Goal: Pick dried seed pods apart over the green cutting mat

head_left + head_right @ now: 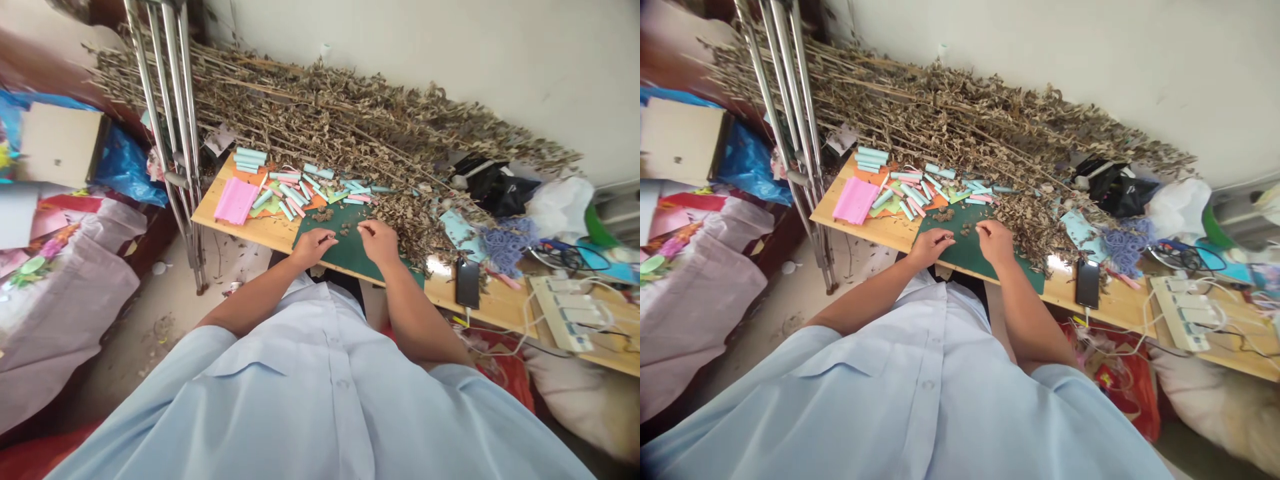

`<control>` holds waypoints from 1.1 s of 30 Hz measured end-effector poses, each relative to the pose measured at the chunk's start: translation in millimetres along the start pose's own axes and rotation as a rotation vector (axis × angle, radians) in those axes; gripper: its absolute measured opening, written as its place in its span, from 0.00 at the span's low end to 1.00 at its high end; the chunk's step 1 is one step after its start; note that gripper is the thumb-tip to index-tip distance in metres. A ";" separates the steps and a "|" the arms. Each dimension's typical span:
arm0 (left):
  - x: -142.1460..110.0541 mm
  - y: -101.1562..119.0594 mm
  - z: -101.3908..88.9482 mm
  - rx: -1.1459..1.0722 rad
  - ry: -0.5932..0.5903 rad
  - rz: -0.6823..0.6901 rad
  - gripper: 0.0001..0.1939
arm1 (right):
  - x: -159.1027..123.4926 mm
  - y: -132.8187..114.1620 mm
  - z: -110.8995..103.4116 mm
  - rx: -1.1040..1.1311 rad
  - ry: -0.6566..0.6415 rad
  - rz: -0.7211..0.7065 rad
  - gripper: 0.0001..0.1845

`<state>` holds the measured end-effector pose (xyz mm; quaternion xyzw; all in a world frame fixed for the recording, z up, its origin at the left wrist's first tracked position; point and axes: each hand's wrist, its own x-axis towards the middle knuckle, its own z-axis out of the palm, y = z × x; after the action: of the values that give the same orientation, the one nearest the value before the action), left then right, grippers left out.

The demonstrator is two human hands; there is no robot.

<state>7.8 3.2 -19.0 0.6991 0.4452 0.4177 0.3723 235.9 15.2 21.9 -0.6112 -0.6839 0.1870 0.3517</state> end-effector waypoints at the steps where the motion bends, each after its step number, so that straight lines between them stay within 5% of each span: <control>1: -0.2 -0.5 0.4 0.004 -0.006 0.005 0.12 | -1.3 4.2 2.4 -0.025 -0.038 -0.015 0.09; 8: -1.5 -1.7 1.9 0.018 -0.024 0.042 0.11 | -6.4 11.2 25.5 -0.105 -0.188 -0.064 0.18; 24: -1.2 -1.6 3.3 -0.005 -0.033 0.062 0.12 | 10.0 17.2 24.0 -0.182 -0.254 -0.118 0.11; 29: -1.8 -2.0 4.0 0.010 -0.047 0.069 0.11 | 2.0 0.9 15.1 0.007 -0.169 0.021 0.09; 33: -1.8 -1.6 2.6 -0.002 -0.060 0.104 0.11 | -10.3 -31.5 9.4 0.225 -0.248 0.154 0.12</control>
<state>9.2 1.6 -21.8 0.7332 0.3964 0.4157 0.3640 207.1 1.1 34.5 -0.5908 -0.6481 0.3626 0.3155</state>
